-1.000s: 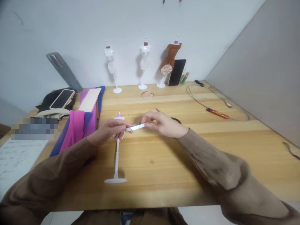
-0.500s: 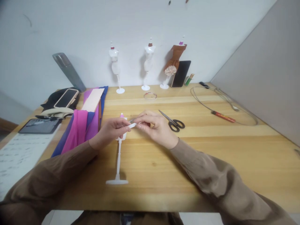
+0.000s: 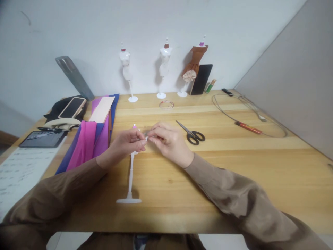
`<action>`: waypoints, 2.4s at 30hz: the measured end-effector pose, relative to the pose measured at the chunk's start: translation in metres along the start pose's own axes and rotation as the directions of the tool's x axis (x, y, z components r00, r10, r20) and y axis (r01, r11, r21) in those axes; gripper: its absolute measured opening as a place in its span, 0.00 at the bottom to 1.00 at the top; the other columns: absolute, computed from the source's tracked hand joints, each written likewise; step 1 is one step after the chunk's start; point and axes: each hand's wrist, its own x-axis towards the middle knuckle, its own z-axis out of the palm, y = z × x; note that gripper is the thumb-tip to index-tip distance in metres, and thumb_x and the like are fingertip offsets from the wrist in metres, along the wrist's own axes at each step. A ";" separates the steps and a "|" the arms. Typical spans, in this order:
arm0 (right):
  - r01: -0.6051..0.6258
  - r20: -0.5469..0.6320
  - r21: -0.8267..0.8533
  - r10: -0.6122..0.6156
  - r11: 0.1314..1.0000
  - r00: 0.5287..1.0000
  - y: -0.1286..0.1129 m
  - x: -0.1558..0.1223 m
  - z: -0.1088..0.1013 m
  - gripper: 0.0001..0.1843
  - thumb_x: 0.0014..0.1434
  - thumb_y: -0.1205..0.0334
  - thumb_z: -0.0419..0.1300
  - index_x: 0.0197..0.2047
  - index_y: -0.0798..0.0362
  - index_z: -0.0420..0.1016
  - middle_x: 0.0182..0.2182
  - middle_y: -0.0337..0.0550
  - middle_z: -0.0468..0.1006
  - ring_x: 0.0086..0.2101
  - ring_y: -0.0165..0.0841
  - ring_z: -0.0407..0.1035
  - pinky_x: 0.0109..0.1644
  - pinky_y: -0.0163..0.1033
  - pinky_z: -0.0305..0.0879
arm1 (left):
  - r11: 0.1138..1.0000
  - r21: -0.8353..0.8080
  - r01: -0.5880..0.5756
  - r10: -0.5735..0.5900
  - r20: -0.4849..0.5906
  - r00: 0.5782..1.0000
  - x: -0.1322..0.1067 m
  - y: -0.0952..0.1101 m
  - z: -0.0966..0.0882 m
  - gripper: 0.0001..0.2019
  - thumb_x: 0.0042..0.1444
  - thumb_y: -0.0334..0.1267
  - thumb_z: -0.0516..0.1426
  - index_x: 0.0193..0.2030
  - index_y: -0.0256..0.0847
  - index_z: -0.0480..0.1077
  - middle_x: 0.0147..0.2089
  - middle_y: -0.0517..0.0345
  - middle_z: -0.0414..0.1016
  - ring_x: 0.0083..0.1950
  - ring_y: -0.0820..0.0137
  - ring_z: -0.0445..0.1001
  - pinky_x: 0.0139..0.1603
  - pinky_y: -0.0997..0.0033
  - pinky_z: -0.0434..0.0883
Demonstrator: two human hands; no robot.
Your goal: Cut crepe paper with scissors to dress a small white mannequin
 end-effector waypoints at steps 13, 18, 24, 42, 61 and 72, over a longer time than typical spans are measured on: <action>-0.015 -0.049 0.034 0.017 0.999 0.999 -0.006 0.001 0.004 0.07 0.62 0.70 0.61 0.36 0.51 0.79 0.34 0.44 0.80 0.34 0.33 0.74 0.35 0.38 0.71 | 0.944 0.278 -0.180 0.215 -0.100 0.972 0.003 0.004 0.002 0.08 0.51 0.35 0.57 0.23 0.38 0.68 0.22 0.64 0.67 0.26 0.77 0.62 0.29 0.75 0.60; -0.377 -0.089 0.375 0.437 0.847 0.895 0.004 0.001 0.001 0.05 0.55 0.62 0.67 0.29 0.51 0.78 0.30 0.41 0.78 0.28 0.30 0.69 0.30 0.38 0.65 | 0.988 0.138 -0.064 0.080 -0.117 0.990 0.007 0.000 -0.004 0.08 0.49 0.38 0.59 0.23 0.38 0.68 0.21 0.64 0.65 0.23 0.77 0.61 0.25 0.75 0.58; -0.500 -0.100 0.661 0.726 0.560 0.680 0.029 0.001 0.000 0.12 0.45 0.56 0.72 0.27 0.52 0.75 0.22 0.35 0.73 0.21 0.26 0.63 0.25 0.34 0.60 | 0.986 -0.148 0.071 -0.088 -0.112 0.990 0.008 0.000 -0.009 0.07 0.46 0.37 0.62 0.25 0.37 0.69 0.27 0.57 0.73 0.30 0.75 0.71 0.34 0.75 0.69; -0.563 -0.127 0.727 0.883 0.393 0.451 0.097 -0.012 -0.033 0.20 0.42 0.57 0.73 0.28 0.51 0.65 0.27 0.36 0.74 0.20 0.23 0.63 0.20 0.30 0.60 | 0.837 -0.541 0.087 -0.222 -0.189 0.957 0.019 0.000 -0.029 0.05 0.45 0.33 0.61 0.28 0.34 0.69 0.25 0.57 0.71 0.25 0.74 0.70 0.28 0.74 0.68; -0.472 0.146 -0.782 0.856 0.407 0.496 0.075 -0.013 -0.081 0.24 0.56 0.49 0.59 0.51 0.53 0.75 0.37 0.51 0.82 0.36 0.45 0.75 0.35 0.43 0.62 | 0.848 -0.504 -0.162 -0.053 -0.385 0.921 0.023 0.001 -0.046 0.05 0.45 0.29 0.59 0.26 0.36 0.65 0.29 0.56 0.74 0.24 0.77 0.70 0.27 0.75 0.68; -0.343 0.337 -0.775 0.806 0.531 0.486 0.088 -0.025 -0.082 0.24 0.55 0.59 0.59 0.55 0.49 0.77 0.43 0.51 0.80 0.42 0.44 0.75 0.42 0.43 0.66 | 0.852 -0.502 -0.146 -0.059 -0.370 0.927 0.022 -0.001 -0.042 0.04 0.45 0.30 0.59 0.27 0.35 0.66 0.31 0.58 0.73 0.25 0.77 0.69 0.28 0.75 0.67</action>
